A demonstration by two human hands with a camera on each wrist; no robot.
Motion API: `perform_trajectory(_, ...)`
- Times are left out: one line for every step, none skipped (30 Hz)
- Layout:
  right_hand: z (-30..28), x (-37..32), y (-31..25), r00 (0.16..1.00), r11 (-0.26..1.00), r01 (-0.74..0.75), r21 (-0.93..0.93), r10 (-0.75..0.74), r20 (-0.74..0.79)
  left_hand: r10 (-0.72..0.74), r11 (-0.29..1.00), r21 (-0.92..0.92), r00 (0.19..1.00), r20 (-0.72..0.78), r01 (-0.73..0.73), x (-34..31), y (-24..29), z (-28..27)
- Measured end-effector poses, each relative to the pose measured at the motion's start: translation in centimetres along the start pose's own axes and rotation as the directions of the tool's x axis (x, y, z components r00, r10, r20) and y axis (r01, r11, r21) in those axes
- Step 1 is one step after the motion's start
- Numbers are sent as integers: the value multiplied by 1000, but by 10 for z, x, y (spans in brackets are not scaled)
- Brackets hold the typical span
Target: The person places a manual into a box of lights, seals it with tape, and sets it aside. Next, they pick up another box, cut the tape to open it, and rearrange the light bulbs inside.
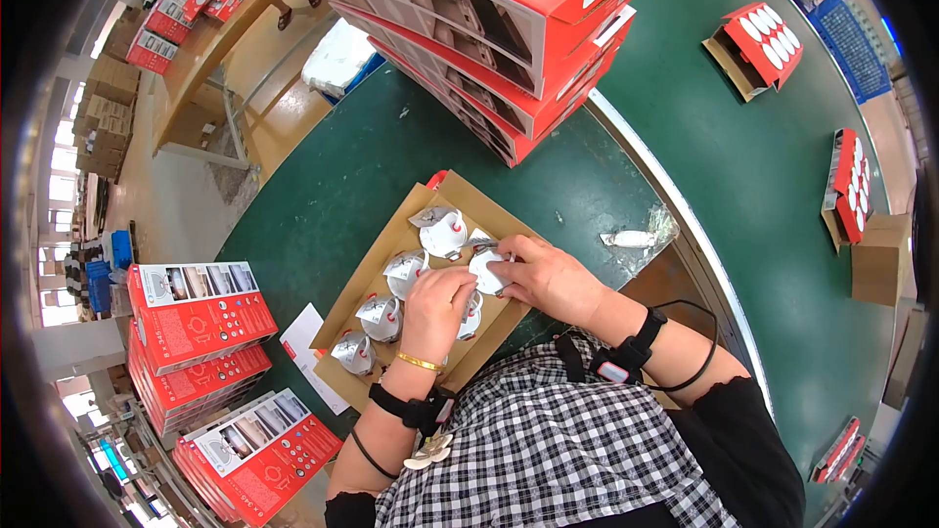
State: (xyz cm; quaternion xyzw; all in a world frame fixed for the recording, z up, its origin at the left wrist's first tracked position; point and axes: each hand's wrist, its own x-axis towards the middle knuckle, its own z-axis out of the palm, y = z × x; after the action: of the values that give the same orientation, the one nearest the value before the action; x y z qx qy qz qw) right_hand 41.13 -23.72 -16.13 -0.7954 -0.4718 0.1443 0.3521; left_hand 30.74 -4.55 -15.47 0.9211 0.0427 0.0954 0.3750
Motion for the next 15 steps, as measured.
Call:
perform_trajectory(0, 0, 0, 1000, 1000, 1, 1, -1, 1, 8, 1000, -2, 1000, -3, -8, 0, -1, 0)
perform_trajectory(0, 0, 0, 1000, 1000, 2, 2, -2, 3, 16, 1000, -4, 1000, -7, -16, 0, -2, 1)
perform_trajectory(-1, 0, 0, 1000, 1000, 3, 0, -3, 3, 17, 1000, -4, 1000, -9, -17, -1, -3, 1)
perform_trajectory(-2, 0, -1, 1000, 1000, 2, 4, -2, 2, 25, 1000, -10, 1000, -4, -25, -1, -4, 1)
perform_trajectory(-2, -1, -3, 1000, 1000, -1, 6, 1, 1, 35, 999, -17, 999, 0, -35, -2, -4, 1)
perform_trajectory(-2, -1, -3, 1000, 1000, 0, 5, 0, 2, 35, 999, -17, 999, -1, -35, -2, -5, 1)
perform_trajectory(-3, -1, -3, 1000, 1000, 1, 3, -1, 0, 41, 999, -14, 999, 1, -41, -2, -7, 1)
perform_trajectory(-2, -1, -3, 1000, 1000, 3, 1, -3, -2, 47, 999, -9, 999, 3, -47, -2, -7, 1)
perform_trajectory(-2, -1, -3, 1000, 1000, 3, 1, -3, -2, 47, 999, -9, 999, 3, -47, -2, -7, 1)
perform_trajectory(-2, -1, -3, 1000, 1000, 1, 2, -1, 4, 30, 999, -21, 1000, 8, -30, -2, -6, 0)
perform_trajectory(-2, 0, -3, 1000, 1000, 1, 1, -1, 10, 14, 999, -32, 1000, 10, -13, -1, -5, -1)
perform_trajectory(-2, 0, -3, 1000, 1000, 5, -1, -5, 8, 15, 999, -30, 1000, 7, -15, -1, -4, -1)
perform_trajectory(-2, 0, -2, 1000, 1000, 9, -3, -9, 5, -5, 999, -34, 1000, 1, 5, -1, -3, -1)
perform_trajectory(-1, 0, -2, 1000, 1000, 10, -5, -10, 2, -26, 999, -39, 1000, -2, 26, -2, -2, -1)
perform_trajectory(0, 0, -2, 1000, 1000, 10, -3, -10, 2, -27, 999, -38, 1000, 0, 27, -2, -2, -1)
